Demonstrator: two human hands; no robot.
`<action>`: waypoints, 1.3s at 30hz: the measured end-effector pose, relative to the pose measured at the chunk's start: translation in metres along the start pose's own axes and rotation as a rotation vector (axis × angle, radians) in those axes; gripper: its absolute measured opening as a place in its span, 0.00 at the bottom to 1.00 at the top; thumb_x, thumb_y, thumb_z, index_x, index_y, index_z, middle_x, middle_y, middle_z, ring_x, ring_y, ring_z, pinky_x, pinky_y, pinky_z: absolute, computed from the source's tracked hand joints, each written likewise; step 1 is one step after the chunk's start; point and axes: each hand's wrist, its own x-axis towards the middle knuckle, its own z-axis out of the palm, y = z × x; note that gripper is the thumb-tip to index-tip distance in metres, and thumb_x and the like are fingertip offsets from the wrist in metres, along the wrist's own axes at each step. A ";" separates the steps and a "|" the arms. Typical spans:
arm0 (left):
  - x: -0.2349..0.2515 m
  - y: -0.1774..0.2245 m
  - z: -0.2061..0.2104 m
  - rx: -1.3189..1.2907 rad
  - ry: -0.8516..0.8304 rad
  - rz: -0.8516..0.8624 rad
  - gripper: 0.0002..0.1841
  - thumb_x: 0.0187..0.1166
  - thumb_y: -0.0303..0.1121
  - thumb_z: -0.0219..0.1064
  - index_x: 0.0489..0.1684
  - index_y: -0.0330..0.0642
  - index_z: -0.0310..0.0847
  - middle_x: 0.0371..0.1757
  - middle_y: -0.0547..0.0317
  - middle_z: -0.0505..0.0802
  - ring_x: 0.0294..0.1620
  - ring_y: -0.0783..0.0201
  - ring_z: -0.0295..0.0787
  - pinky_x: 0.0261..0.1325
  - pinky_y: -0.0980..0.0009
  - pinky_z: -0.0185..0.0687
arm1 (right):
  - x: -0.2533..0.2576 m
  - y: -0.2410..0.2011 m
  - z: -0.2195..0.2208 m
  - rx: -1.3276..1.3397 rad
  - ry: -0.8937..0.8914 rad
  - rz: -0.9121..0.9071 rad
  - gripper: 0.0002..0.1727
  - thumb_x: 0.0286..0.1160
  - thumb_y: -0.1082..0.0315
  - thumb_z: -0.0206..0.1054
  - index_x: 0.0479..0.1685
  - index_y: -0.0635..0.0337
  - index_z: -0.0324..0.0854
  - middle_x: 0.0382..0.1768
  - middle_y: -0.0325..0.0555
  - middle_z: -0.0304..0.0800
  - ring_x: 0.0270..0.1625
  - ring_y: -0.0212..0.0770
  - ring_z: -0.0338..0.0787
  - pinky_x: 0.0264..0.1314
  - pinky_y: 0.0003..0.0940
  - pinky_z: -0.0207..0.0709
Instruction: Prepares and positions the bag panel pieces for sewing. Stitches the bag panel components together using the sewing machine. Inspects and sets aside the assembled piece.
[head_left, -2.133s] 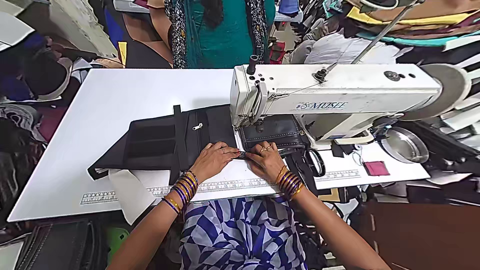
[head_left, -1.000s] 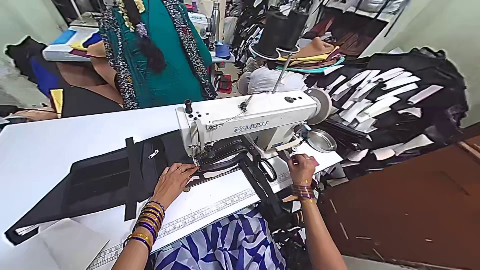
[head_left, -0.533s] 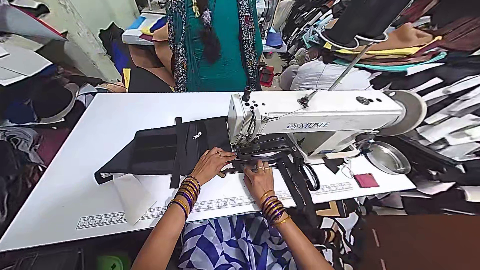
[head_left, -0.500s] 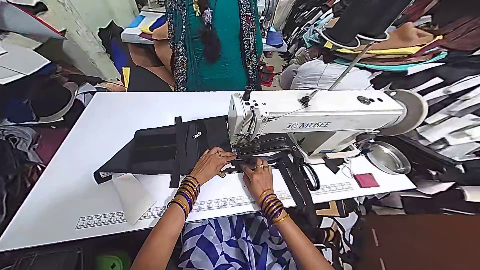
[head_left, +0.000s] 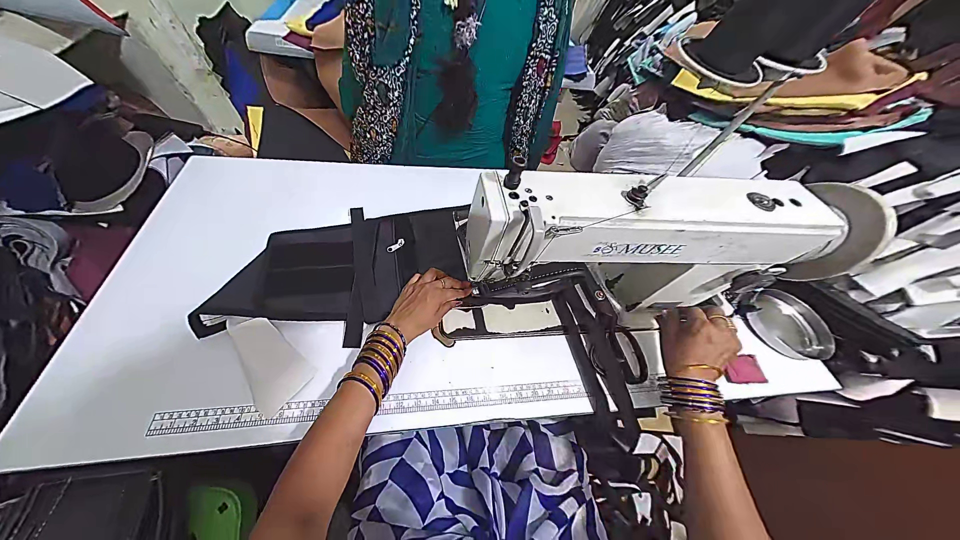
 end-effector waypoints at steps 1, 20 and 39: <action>0.001 0.000 -0.001 0.009 -0.002 -0.007 0.16 0.86 0.33 0.61 0.64 0.51 0.91 0.70 0.60 0.91 0.75 0.47 0.80 0.68 0.44 0.72 | -0.002 -0.002 0.003 -0.006 0.011 -0.018 0.17 0.82 0.70 0.61 0.43 0.81 0.86 0.52 0.84 0.85 0.59 0.82 0.85 0.58 0.76 0.72; 0.008 -0.004 -0.009 0.020 -0.067 -0.061 0.19 0.88 0.34 0.59 0.73 0.51 0.85 0.76 0.55 0.87 0.80 0.41 0.74 0.72 0.40 0.67 | -0.061 -0.033 -0.028 0.106 -0.548 -0.073 0.30 0.73 0.58 0.77 0.65 0.76 0.82 0.56 0.79 0.86 0.60 0.75 0.87 0.65 0.72 0.72; 0.031 -0.039 -0.010 0.183 0.070 -0.133 0.17 0.89 0.42 0.59 0.57 0.42 0.92 0.61 0.47 0.94 0.77 0.39 0.78 0.74 0.39 0.66 | -0.012 -0.021 -0.053 0.899 -0.989 0.029 0.08 0.63 0.52 0.68 0.25 0.42 0.78 0.09 0.18 0.69 0.08 0.16 0.64 0.10 0.14 0.56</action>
